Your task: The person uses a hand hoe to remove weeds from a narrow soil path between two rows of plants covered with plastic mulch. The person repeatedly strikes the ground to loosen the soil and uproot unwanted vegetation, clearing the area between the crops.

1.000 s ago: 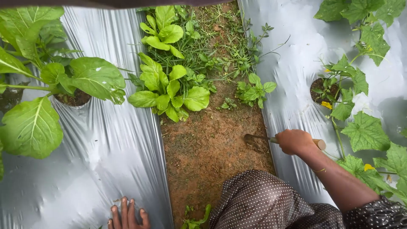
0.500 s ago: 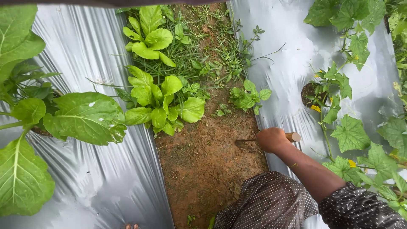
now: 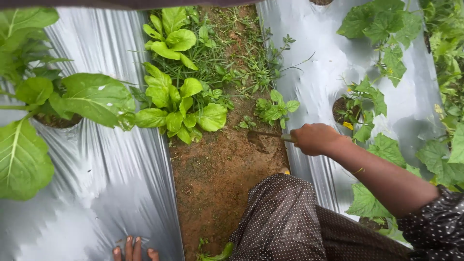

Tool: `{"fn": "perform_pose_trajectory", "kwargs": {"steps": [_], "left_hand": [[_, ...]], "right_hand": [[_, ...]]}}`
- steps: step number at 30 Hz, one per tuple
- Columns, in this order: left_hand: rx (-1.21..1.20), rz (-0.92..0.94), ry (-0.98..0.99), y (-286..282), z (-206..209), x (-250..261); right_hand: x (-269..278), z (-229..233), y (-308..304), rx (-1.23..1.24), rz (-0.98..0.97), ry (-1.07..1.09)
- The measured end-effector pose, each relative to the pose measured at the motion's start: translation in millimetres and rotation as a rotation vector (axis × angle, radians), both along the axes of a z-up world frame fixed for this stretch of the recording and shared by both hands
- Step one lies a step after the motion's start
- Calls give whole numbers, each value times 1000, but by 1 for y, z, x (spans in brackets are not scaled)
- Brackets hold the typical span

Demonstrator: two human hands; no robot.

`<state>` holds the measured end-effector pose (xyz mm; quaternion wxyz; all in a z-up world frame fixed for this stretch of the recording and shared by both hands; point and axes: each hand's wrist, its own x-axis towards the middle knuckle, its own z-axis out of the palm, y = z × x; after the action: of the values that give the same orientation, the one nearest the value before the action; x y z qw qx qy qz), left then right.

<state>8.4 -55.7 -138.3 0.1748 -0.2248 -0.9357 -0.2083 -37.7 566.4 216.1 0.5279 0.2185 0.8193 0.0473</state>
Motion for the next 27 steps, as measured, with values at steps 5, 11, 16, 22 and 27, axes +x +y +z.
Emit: {"fn": "perform_pose_trajectory", "kwargs": {"steps": [5, 11, 16, 22, 27], "left_hand": [[-351, 177, 134, 45, 113, -17], [-387, 177, 159, 42, 115, -13], [-309, 181, 181, 47, 120, -17], [-89, 217, 31, 52, 133, -18], [203, 272, -158, 60, 171, -6]], "right_hand": [[-40, -9, -3, -8, 172, 7], [-70, -74, -24, -47, 469, 3], [-92, -69, -59, -88, 527, -78], [-124, -58, -89, -130, 588, -136], [-131, -129, -84, -165, 803, -65]]}}
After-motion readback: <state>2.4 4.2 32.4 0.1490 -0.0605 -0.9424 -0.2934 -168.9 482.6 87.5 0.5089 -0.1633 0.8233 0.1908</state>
